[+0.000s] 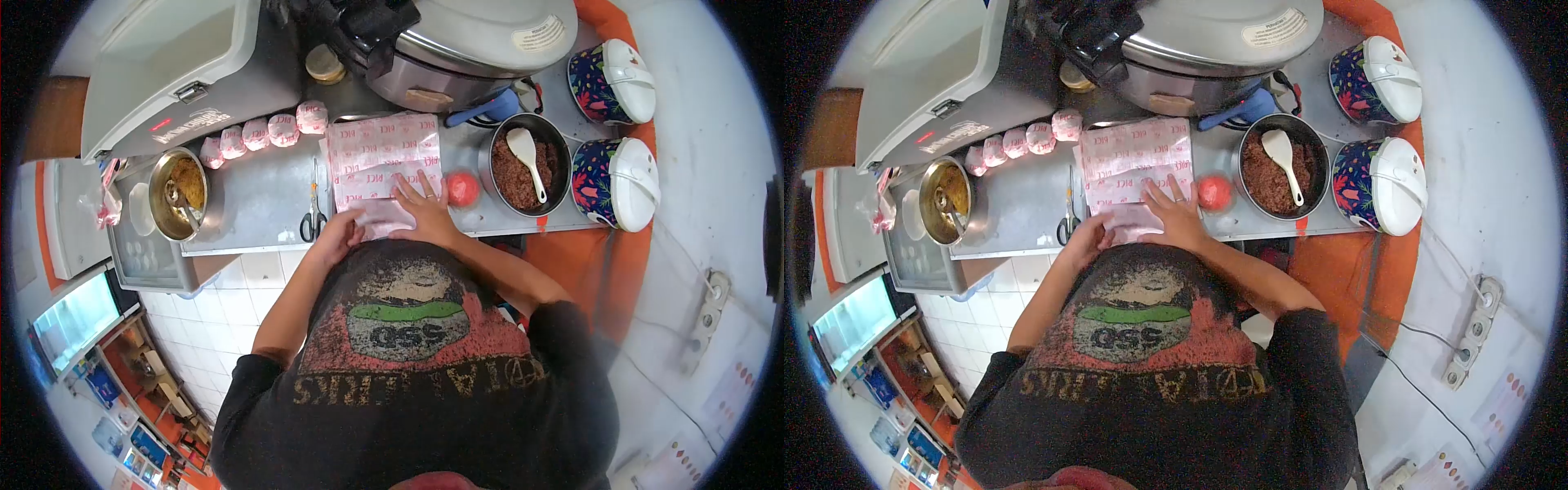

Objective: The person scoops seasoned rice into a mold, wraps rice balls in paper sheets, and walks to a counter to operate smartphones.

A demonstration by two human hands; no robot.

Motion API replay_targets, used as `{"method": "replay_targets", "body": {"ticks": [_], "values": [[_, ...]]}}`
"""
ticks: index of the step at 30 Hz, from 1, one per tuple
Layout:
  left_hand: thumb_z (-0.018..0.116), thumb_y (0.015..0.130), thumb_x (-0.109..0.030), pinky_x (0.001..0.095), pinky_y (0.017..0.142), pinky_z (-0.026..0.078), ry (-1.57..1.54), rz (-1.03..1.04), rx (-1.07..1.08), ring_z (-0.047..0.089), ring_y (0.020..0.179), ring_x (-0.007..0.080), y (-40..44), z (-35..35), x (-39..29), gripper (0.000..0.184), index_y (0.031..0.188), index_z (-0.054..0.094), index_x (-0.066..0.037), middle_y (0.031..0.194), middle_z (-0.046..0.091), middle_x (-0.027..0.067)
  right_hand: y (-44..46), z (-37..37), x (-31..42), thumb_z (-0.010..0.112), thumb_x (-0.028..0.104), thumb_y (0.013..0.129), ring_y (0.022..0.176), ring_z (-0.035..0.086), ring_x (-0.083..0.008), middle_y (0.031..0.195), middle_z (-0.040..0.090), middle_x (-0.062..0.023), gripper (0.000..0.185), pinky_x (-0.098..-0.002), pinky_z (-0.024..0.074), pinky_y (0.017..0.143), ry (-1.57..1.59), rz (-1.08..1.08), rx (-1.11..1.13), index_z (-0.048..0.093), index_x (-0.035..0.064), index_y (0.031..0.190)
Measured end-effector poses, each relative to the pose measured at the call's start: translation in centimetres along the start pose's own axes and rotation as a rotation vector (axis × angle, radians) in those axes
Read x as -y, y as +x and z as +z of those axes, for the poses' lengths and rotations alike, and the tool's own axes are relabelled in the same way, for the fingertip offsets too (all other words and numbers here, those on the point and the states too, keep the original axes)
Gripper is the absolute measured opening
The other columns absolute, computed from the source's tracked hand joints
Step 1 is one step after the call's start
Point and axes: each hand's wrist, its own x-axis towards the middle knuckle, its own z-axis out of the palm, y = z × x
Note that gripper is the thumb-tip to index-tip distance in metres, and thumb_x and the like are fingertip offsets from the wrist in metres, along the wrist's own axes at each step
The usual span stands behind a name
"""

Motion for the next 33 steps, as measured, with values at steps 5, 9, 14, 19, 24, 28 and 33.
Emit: {"method": "replay_targets", "body": {"ticks": [5, 9, 14, 19, 24, 28, 33], "values": [[0.066, 0.089, -0.023, 0.0282, 0.06, 0.042, 0.024, 0.558, -0.313, 0.053, 0.069, 0.0139, 0.0, 2.7, -3.3, 0.019, 0.098, 0.062, -0.007, 0.096, 0.064, 0.0066, 1.7, 0.7, -0.5, 0.064, 0.034, 0.088, 0.141, 0.031, -0.0348, 0.152, 0.041, -0.0016, 0.047, -0.0709, 0.0112, 0.107, -0.115, 0.019, -0.071, 0.06, 0.0182, 0.132], [0.075, 0.073, -0.014, 0.0416, 0.083, 0.043, 1.248, 1.192, -0.462, 0.054, 0.09, 0.0267, -0.8, 5.0, -7.9, 0.028, 0.098, 0.064, -0.007, 0.099, 0.061, 0.0057, 3.8, -1.6, -0.7, 0.069, 0.03, 0.084, 0.12, 0.054, -0.0282, 0.124, 0.067, 0.0012, 0.021, -0.0642, 0.0187, 0.108, -0.02, 0.043, -0.079, 0.077, 0.0115, 0.092], [0.073, 0.073, -0.017, 0.0442, 0.076, 0.048, 1.353, 0.949, -0.195, 0.061, 0.09, 0.0305, 5.0, 1.7, -7.3, 0.014, 0.081, 0.07, -0.007, 0.082, 0.066, 0.0093, 7.0, -3.0, -3.4, 0.07, 0.027, 0.082, 0.102, 0.063, -0.0267, 0.111, 0.071, -0.0044, 0.02, -0.0479, 0.0368, 0.103, 0.121, 0.118, 0.104, 0.075, 0.0076, 0.08], [0.072, 0.083, -0.017, 0.0431, 0.079, 0.048, 1.221, 0.991, -0.421, 0.062, 0.096, 0.0323, 3.6, 0.7, -8.4, 0.015, 0.09, 0.071, -0.004, 0.082, 0.069, 0.0128, 6.5, -1.2, -5.0, 0.068, 0.022, 0.084, 0.094, 0.065, -0.0321, 0.096, 0.072, -0.0112, 0.017, -0.0423, 0.048, 0.089, 0.278, 0.098, -0.143, 0.074, 0.0059, 0.087], [0.068, 0.085, -0.012, 0.0427, 0.075, 0.049, 1.013, 0.865, -0.522, 0.062, 0.095, 0.0351, 4.8, 1.2, -6.3, 0.012, 0.089, 0.065, -0.002, 0.09, 0.068, 0.0162, 6.2, 1.9, -4.2, 0.058, 0.006, 0.08, 0.091, 0.062, -0.0374, 0.091, 0.067, -0.0157, 0.013, -0.0475, 0.0481, 0.078, -0.004, 0.183, -0.336, 0.068, 0.0055, 0.087], [0.064, 0.085, -0.007, 0.0423, 0.071, 0.049, 0.763, 0.699, -0.573, 0.063, 0.093, 0.038, 7.1, 1.2, -3.4, 0.008, 0.092, 0.063, -0.002, 0.102, 0.065, 0.0204, 6.1, 4.1, -3.4, 0.057, 0.004, 0.079, 0.087, 0.06, -0.0369, 0.094, 0.066, -0.016, 0.014, -0.0485, 0.0475, 0.077, 0.143, 0.27, -0.385, 0.066, 0.0044, 0.09], [0.064, 0.082, -0.008, 0.0415, 0.075, 0.047, 1.152, 1.124, -0.544, 0.058, 0.09, 0.0338, 7.3, -0.2, -2.7, 0.013, 0.095, 0.065, -0.005, 0.1, 0.061, 0.0144, 5.6, 4.6, -3.3, 0.057, 0.004, 0.081, 0.098, 0.061, -0.0338, 0.107, 0.063, -0.0141, 0.014, -0.0446, 0.0479, 0.083, 0.065, 0.215, -0.37, 0.065, 0.003, 0.093]]}}
